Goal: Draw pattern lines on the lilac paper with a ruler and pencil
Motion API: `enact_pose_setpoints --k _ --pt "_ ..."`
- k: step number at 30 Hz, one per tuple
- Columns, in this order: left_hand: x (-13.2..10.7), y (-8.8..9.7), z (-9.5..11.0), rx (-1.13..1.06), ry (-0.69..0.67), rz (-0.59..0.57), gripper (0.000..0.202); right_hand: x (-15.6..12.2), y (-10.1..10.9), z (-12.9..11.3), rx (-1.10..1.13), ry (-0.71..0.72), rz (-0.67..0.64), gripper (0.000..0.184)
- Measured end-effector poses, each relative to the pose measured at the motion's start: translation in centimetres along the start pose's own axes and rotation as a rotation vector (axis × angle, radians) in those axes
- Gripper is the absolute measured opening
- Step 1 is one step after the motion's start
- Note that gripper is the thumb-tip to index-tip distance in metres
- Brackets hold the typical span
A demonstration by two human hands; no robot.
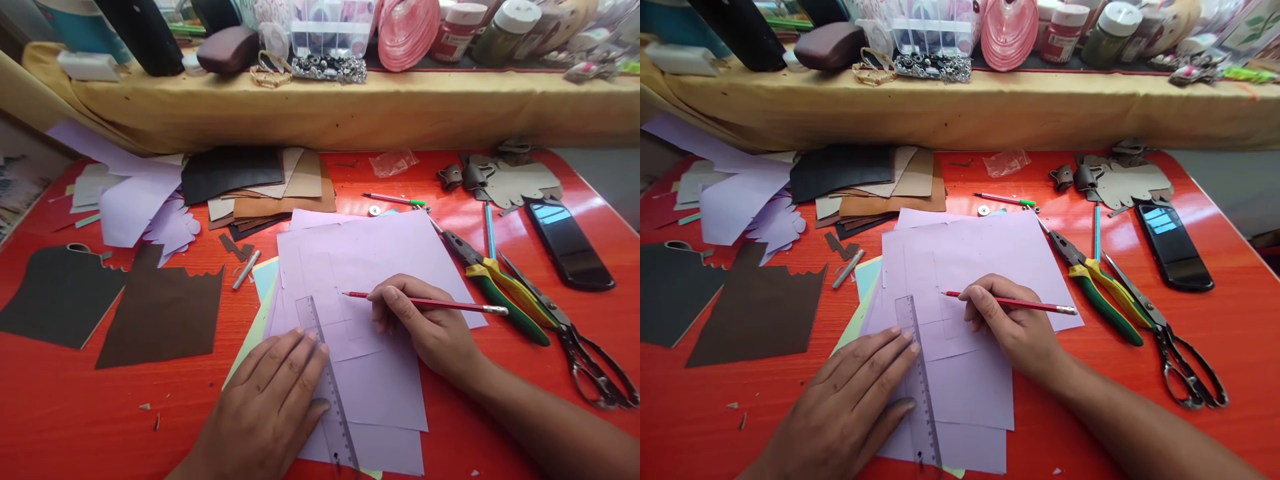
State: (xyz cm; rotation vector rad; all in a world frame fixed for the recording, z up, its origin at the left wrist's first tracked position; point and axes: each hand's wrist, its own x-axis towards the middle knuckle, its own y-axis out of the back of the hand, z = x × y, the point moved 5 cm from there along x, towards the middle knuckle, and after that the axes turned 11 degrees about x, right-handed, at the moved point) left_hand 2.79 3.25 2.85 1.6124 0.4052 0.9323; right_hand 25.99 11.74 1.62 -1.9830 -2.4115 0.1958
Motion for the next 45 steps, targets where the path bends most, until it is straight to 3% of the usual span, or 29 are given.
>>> enact_pose_setpoints --k 7,16,23,45 --pt "-0.2 0.3 -0.6 0.031 0.049 0.018 0.031 -0.1 -0.1 0.1 -0.021 0.007 -0.007 0.035" --pt "-0.5 -0.9 -1.0 -0.030 0.126 -0.021 0.037 -0.1 0.0 0.0 -0.068 0.021 -0.013 0.036" --pt "-0.9 -1.0 -1.6 -0.032 0.074 -0.086 0.038 -0.1 -0.1 -0.2 -0.098 0.018 -0.007 0.039" --pt "-1.0 -0.6 -1.4 0.031 0.044 -0.070 0.035 0.0 -0.2 -0.3 -0.106 0.010 -0.009 0.036"
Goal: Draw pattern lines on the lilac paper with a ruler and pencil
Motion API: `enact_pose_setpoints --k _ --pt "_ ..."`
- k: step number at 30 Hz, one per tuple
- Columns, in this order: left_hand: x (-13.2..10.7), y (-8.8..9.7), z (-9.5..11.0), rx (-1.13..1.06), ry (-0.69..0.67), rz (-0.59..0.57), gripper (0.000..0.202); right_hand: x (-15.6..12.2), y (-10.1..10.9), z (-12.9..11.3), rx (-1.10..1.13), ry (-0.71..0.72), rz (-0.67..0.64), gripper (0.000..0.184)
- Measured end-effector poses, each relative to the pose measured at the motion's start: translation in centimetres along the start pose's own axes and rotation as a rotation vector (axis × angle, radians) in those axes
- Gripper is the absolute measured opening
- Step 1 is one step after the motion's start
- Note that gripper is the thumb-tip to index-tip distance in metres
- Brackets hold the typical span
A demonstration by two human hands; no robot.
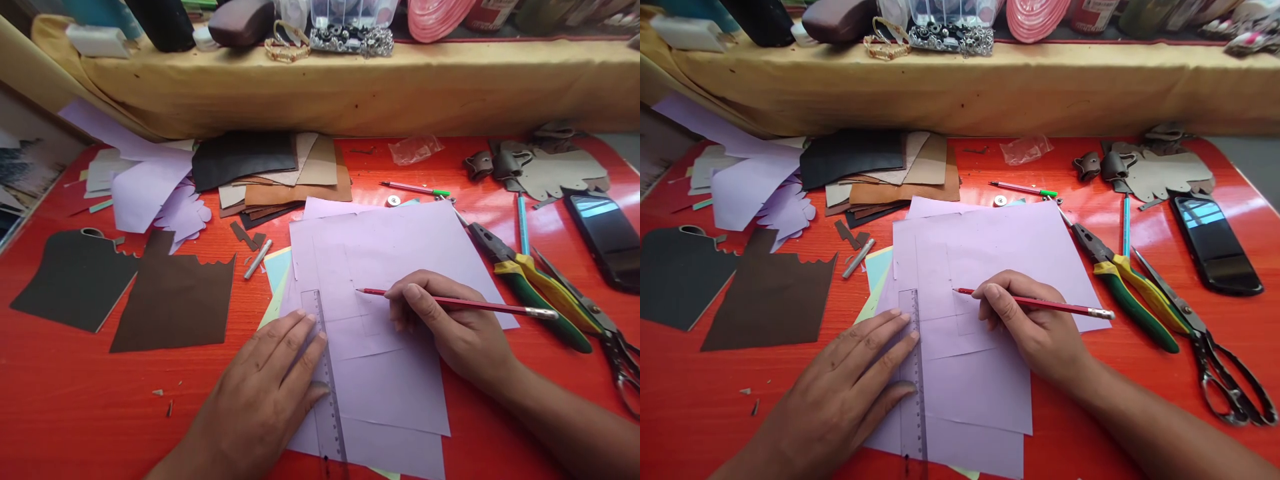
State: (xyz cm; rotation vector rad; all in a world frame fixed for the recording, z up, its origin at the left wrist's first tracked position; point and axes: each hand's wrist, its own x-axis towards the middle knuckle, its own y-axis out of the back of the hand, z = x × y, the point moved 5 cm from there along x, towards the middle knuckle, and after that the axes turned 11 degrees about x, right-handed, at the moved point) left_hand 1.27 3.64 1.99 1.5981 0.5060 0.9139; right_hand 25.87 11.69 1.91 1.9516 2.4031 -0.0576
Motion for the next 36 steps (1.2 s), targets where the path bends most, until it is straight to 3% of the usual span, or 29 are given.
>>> enact_pose_setpoints --k 36 --pt "0.19 0.23 0.07 0.035 -0.020 -0.020 0.036 0.12 -0.13 -0.28 -0.068 0.018 -0.019 0.037"
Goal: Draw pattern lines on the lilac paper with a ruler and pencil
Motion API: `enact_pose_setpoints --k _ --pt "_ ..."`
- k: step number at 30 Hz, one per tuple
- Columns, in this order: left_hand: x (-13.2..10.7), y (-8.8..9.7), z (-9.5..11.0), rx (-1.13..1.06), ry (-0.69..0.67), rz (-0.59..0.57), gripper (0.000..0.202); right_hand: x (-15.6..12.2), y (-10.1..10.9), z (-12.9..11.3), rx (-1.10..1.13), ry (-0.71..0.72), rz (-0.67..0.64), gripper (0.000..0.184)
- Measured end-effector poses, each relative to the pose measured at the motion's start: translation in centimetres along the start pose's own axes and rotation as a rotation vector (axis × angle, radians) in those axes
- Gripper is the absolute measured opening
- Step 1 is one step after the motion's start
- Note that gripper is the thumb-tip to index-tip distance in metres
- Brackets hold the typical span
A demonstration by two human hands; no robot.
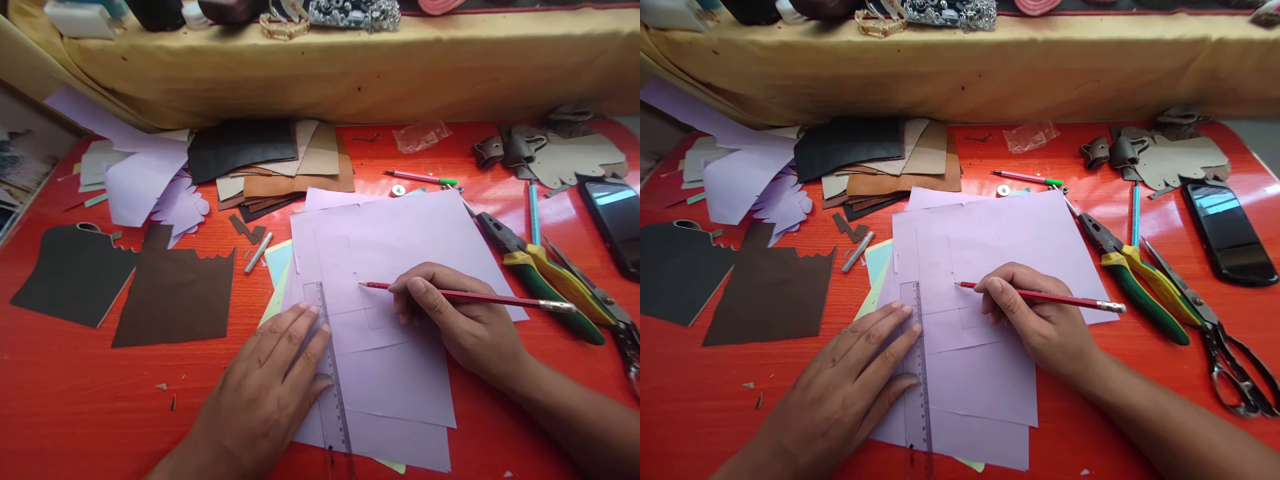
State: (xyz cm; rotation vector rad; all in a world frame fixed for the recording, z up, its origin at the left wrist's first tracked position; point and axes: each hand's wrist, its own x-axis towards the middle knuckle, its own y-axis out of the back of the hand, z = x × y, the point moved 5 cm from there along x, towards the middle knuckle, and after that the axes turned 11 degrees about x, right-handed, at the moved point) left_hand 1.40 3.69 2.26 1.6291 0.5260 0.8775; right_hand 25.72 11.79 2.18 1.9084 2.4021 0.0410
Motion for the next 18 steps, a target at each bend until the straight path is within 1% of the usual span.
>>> enact_pose_setpoints --k 11,18 --pt "-0.17 -0.11 0.19 -0.008 0.013 0.007 0.037 -0.02 0.01 0.06 0.012 -0.018 0.008 0.039" --pt "-0.22 -0.22 0.23 -0.022 0.047 0.004 0.038 0.07 0.11 0.10 0.036 -0.037 0.025 0.038"
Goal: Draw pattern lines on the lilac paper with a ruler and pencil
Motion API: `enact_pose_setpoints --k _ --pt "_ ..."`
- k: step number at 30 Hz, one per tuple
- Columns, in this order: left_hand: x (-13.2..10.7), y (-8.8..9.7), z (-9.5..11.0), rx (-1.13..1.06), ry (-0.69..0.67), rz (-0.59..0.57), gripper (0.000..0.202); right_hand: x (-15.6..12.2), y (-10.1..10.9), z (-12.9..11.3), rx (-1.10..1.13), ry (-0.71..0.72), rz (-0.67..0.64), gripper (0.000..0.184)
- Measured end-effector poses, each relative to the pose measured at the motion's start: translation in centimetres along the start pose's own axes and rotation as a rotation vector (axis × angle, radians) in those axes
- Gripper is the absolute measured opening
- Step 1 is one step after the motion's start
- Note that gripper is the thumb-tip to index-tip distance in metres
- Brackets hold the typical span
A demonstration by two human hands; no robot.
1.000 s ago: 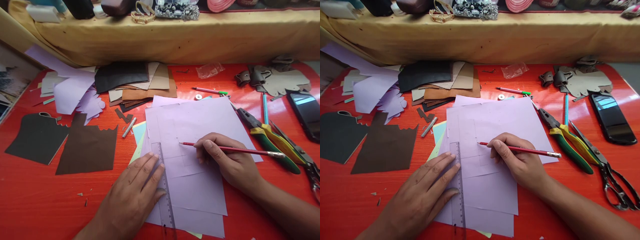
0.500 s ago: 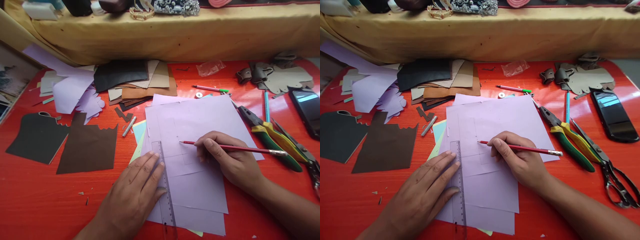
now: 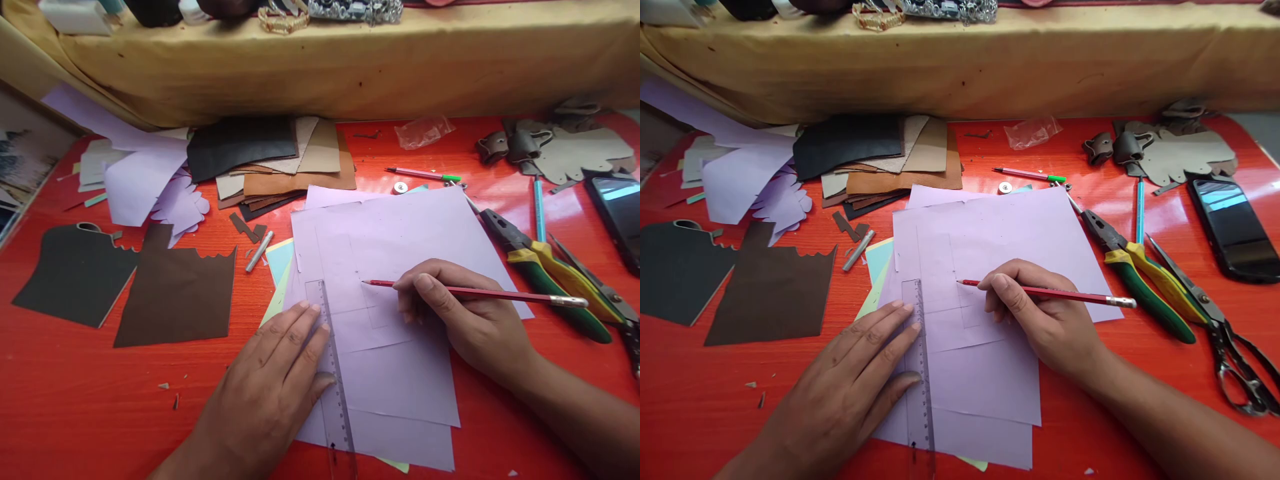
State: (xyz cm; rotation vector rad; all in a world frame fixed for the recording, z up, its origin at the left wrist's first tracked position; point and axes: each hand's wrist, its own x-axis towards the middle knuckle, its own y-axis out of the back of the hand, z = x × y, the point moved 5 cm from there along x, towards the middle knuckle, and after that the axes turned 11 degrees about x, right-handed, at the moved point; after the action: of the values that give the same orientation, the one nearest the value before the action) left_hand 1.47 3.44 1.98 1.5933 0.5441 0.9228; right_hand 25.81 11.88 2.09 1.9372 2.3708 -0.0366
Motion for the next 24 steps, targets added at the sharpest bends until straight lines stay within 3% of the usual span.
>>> enact_pose_setpoints --k 24 --pt "0.28 -0.01 -0.13 0.004 -0.017 -0.011 0.037 -0.01 0.04 -0.17 -0.021 0.002 -0.008 0.038"
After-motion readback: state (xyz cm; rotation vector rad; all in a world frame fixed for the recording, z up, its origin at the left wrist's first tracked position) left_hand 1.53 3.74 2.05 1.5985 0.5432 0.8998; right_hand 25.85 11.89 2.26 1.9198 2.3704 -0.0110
